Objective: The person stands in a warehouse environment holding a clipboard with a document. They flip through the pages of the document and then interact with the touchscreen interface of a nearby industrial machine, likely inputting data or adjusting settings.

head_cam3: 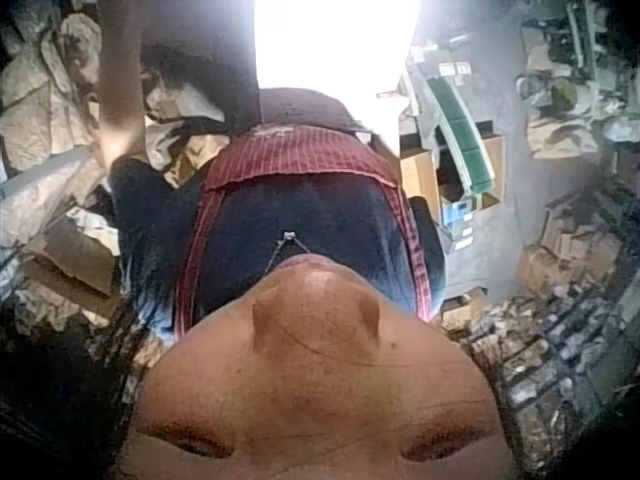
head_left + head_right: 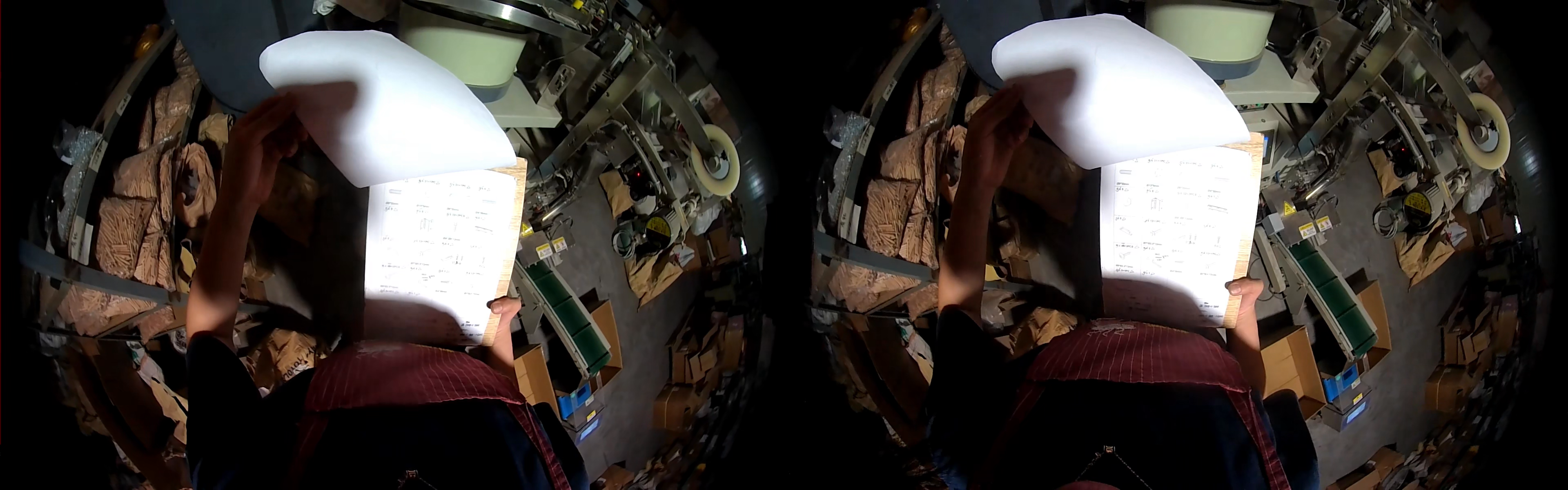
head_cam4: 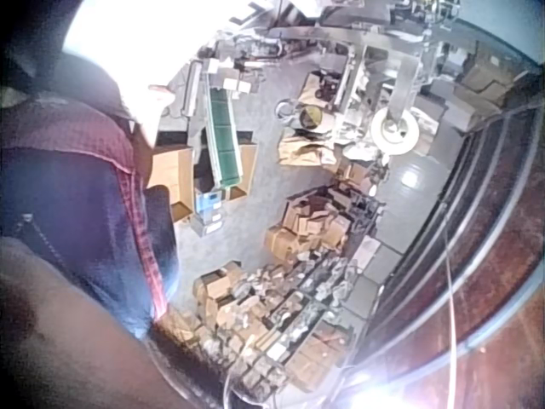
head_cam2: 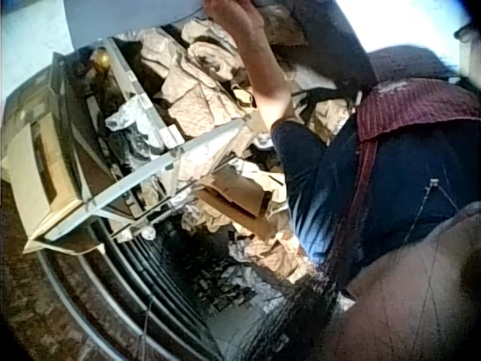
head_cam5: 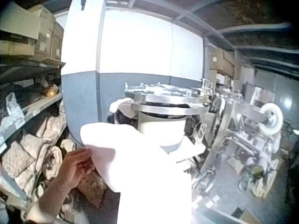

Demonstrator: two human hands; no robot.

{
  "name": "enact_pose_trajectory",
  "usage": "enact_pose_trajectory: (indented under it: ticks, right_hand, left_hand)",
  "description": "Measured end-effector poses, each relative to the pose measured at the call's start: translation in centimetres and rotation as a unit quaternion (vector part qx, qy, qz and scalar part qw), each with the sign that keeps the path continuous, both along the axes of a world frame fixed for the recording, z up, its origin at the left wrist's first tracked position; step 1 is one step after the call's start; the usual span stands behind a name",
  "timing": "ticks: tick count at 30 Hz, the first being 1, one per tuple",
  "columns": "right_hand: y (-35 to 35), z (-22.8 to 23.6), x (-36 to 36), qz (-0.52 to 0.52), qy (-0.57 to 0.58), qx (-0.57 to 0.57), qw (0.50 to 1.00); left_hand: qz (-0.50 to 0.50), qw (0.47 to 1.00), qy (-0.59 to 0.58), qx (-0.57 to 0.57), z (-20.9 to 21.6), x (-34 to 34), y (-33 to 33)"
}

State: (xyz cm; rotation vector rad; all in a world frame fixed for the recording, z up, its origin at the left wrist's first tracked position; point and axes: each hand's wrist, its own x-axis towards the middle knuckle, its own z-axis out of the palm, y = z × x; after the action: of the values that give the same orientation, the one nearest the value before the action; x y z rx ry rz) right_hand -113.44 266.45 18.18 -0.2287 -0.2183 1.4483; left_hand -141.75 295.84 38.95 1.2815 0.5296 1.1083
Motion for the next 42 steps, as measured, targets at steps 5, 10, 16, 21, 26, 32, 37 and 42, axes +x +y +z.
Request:
enact_pose_trajectory:
  ticks: [5,10,16,21,26,32,37,42]
  right_hand:
    - [-0.2,-1.4,1.1,0.029,-0.016,0.056,0.998]
    - [0.1,-1.0,0.4,-0.009,0.011,0.000,1.000]
    - [0.8,-0.6,0.6,-0.003,-0.045,-0.060,0.997]
    - [1.9,-0.1,0.5,0.012,-0.034,-0.017,0.999]
    - [2.6,-0.6,1.0,0.021,-0.032,0.033,0.999]
    - [2.5,-1.4,1.3,0.017,0.003,0.016,1.000]
    - [2.8,0.0,0.7,-0.007,-0.014,-0.019,1.000]
    - [3.1,-0.3,0.8,0.008,0.029,0.020,0.999]
  left_hand:
    - [0.031,0.998,-0.007,-0.055,-0.5,0.9,0.2]
    - [-0.025,0.992,-0.051,-0.111,-4.0,-0.7,4.4]
    - [-0.034,0.997,0.046,-0.047,-2.6,0.7,1.9]
    - [-0.039,0.997,0.053,-0.037,-2.7,1.0,2.1]
    - [-0.034,0.997,0.058,-0.038,-1.9,1.3,1.0]
    - [-0.045,0.998,0.030,-0.015,-2.3,0.8,1.3]
    - [-0.019,0.999,0.035,0.013,-1.9,1.2,0.6]
    - [0.112,0.959,0.212,0.148,-2.8,1.7,0.4]
